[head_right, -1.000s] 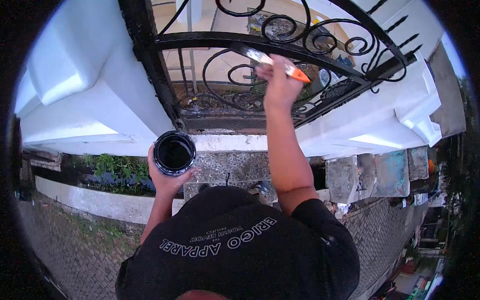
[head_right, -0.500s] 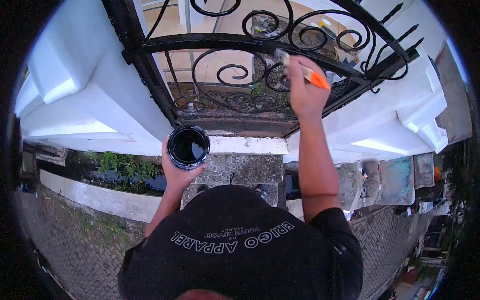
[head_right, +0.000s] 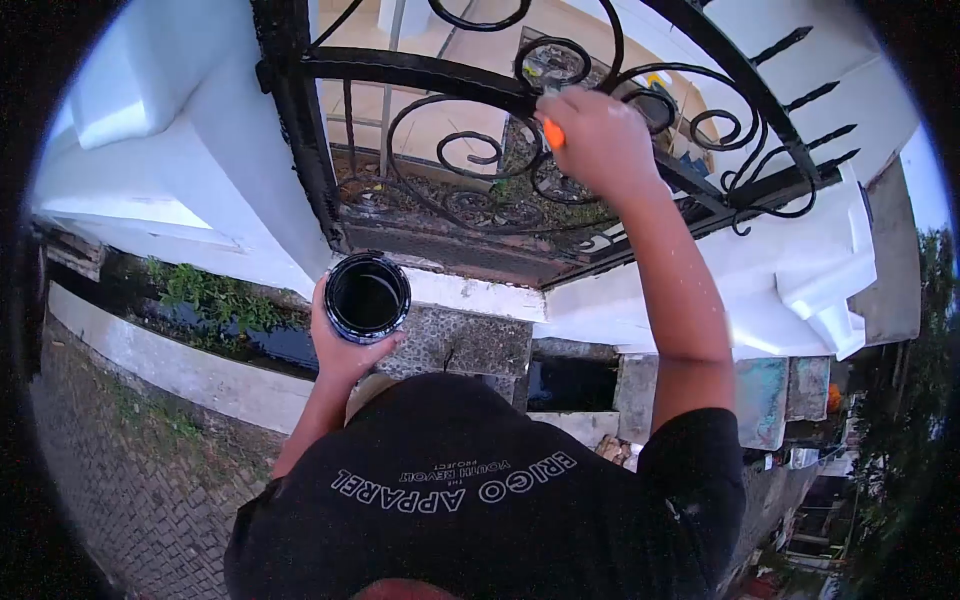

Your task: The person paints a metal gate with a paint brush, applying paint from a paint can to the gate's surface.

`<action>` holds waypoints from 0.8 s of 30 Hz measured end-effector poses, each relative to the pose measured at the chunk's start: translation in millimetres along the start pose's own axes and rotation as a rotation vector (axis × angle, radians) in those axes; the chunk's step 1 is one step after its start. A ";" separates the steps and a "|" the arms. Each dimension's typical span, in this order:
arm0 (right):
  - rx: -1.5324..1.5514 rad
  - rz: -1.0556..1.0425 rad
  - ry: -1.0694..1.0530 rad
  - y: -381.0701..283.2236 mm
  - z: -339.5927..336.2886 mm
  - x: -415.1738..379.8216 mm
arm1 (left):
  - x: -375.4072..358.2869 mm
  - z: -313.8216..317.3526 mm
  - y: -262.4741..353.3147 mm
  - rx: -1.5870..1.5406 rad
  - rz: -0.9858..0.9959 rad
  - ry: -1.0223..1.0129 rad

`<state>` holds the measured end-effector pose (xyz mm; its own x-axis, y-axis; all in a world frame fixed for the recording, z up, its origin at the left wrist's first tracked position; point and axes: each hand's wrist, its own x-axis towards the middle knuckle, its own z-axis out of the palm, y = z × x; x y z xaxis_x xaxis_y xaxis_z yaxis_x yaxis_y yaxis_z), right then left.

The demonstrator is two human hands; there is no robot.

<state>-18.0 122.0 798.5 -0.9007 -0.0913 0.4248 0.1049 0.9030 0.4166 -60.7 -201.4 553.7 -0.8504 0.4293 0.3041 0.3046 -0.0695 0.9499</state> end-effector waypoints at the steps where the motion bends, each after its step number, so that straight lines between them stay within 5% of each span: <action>1: 0.026 -0.015 0.013 -6.5 -4.1 -8.9 | 1.1 -5.7 -0.9 0.153 0.015 -0.010; 16: 0.103 0.100 0.346 -16.6 28.8 -34.5 | 17.4 -21.1 -0.5 0.199 0.107 -0.124; 18: 0.145 0.192 0.523 -18.5 21.1 -46.5 | 16.2 -20.8 -1.2 0.192 0.098 -0.133; 24: 0.362 0.214 0.523 -17.5 27.7 -42.9 | 9.4 -8.8 -0.2 0.211 0.050 -0.122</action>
<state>7.2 121.7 750.7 -0.5435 -0.0035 0.8394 0.0282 0.9993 0.0225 -72.5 -205.2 556.9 -0.7779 0.5362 0.3278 0.4390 0.0903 0.8940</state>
